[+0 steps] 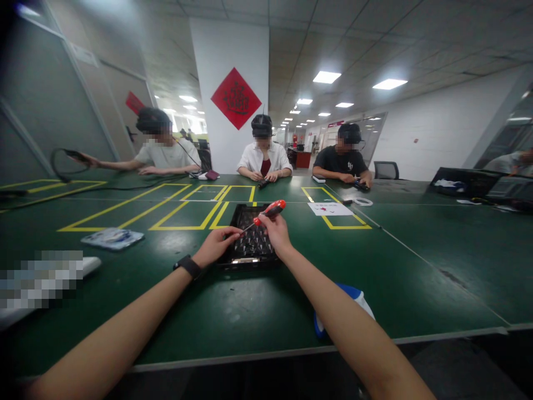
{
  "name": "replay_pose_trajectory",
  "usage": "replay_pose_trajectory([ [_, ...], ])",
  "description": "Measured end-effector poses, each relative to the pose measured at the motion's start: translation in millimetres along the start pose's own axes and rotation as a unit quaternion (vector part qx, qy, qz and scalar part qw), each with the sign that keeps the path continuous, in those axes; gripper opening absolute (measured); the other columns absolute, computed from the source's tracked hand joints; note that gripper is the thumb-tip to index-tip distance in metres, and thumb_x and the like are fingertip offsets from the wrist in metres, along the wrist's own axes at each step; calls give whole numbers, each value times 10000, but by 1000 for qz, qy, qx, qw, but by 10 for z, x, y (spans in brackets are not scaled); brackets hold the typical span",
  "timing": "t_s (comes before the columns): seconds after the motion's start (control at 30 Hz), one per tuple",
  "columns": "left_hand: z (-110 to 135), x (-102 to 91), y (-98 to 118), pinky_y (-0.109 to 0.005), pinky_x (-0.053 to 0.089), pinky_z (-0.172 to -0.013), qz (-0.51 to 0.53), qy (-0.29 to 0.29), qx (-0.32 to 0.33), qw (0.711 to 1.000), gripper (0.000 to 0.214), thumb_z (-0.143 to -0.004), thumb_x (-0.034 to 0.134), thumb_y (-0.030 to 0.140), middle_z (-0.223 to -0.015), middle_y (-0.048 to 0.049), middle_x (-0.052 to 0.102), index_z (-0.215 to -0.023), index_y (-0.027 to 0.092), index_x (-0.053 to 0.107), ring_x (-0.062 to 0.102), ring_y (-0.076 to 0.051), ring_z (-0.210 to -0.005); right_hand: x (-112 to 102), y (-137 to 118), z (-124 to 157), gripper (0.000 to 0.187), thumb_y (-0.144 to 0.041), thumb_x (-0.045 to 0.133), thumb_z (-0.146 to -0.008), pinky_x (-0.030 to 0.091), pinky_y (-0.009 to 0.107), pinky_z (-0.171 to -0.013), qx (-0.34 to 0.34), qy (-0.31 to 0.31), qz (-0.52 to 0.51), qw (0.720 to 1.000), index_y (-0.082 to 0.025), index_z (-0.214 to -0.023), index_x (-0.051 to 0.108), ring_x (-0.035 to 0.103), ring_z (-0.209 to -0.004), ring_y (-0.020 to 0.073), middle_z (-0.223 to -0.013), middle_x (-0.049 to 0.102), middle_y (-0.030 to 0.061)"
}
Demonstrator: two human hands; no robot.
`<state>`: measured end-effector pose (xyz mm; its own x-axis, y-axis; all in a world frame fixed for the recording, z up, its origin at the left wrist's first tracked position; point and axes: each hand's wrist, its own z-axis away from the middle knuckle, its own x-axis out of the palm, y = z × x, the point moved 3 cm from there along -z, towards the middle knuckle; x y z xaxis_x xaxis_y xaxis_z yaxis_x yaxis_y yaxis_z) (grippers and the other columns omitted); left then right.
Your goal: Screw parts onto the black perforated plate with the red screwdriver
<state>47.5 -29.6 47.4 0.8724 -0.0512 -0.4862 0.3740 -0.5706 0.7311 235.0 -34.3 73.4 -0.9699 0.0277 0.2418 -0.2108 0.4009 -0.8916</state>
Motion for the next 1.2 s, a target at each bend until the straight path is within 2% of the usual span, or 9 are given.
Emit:
replay_pose_trajectory([
  [0.1, -14, -74, -90, -324, 415, -841, -84, 82, 2, 993, 265, -801, 493, 353, -923, -58, 649, -905, 174, 659, 565, -183, -883, -116, -12, -70, 262, -373, 643, -645, 418, 188, -500, -43, 54, 55, 996, -163, -796, 596, 524, -572, 92, -668, 608, -12],
  [0.2, -22, -130, -221, -323, 424, -800, -131, 114, -27, 984, 253, -792, 489, 338, -881, -60, 636, -864, 169, 663, 558, -185, -842, -183, 12, -120, 273, -368, 627, -652, 449, 226, -571, -71, 53, 67, 994, -162, -828, 598, 550, -585, 106, -686, 619, -8],
  [0.33, -15, -136, -285, -323, 424, -776, -153, 117, -35, 981, 244, -785, 491, 326, -854, -65, 631, -844, 161, 659, 554, -184, -813, -213, 90, -132, 256, -338, 617, -653, 462, 280, -727, -91, 34, 100, 990, -170, -846, 617, 592, -700, 136, -773, 647, 7],
  [0.57, 4, -93, -240, -320, 421, -759, -151, 107, -24, 982, 245, -781, 490, 339, -851, -60, 649, -833, 172, 661, 562, -193, -811, -236, 152, -141, 254, -345, 617, -652, 443, 293, -758, -87, 33, 125, 988, -173, -839, 620, 579, -697, 140, -735, 643, -2],
  [0.7, 11, -95, -225, -317, 420, -749, -148, 107, -26, 983, 243, -777, 494, 344, -859, -62, 659, -826, 174, 662, 568, -198, -817, -210, 174, -131, 270, -313, 662, -601, 437, 309, -792, -69, -12, 114, 991, -173, -830, 628, 594, -744, 150, -797, 663, 6],
  [0.83, 5, -98, -196, -313, 419, -748, -171, 115, -23, 978, 230, -772, 499, 336, -835, -61, 664, -788, 177, 664, 568, -198, -815, -244, 139, -110, 200, -342, 633, -638, 441, 308, -752, -84, 34, 149, 985, -171, -739, 621, 591, -634, 147, -627, 638, -8],
  [0.97, 2, -95, -168, -305, 426, -750, -172, 117, -16, 978, 208, -756, 523, 326, -811, -54, 664, -780, 175, 664, 575, -187, -787, -286, 149, -146, 199, -360, 578, -688, 459, 291, -687, -73, 87, 84, 990, -163, -658, 571, 575, -559, 131, -529, 592, -17],
  [1.07, 10, -88, -135, -307, 432, -770, -149, 110, -8, 983, 196, -731, 565, 326, -806, -47, 664, -813, 175, 657, 587, -179, -780, -299, 196, -177, 183, -341, 584, -681, 477, 287, -667, -38, 112, 8, 993, -167, -649, 538, 563, -530, 120, -487, 562, -33],
  [1.2, 21, -75, -93, -307, 445, -761, -96, 78, -12, 992, 266, -715, 598, 367, -786, -38, 663, -887, 169, 637, 604, -169, -755, -286, 225, -170, 159, -312, 599, -668, 492, 277, -602, 21, 112, -66, 991, -170, -671, 527, 522, -457, 106, -434, 517, -51],
])
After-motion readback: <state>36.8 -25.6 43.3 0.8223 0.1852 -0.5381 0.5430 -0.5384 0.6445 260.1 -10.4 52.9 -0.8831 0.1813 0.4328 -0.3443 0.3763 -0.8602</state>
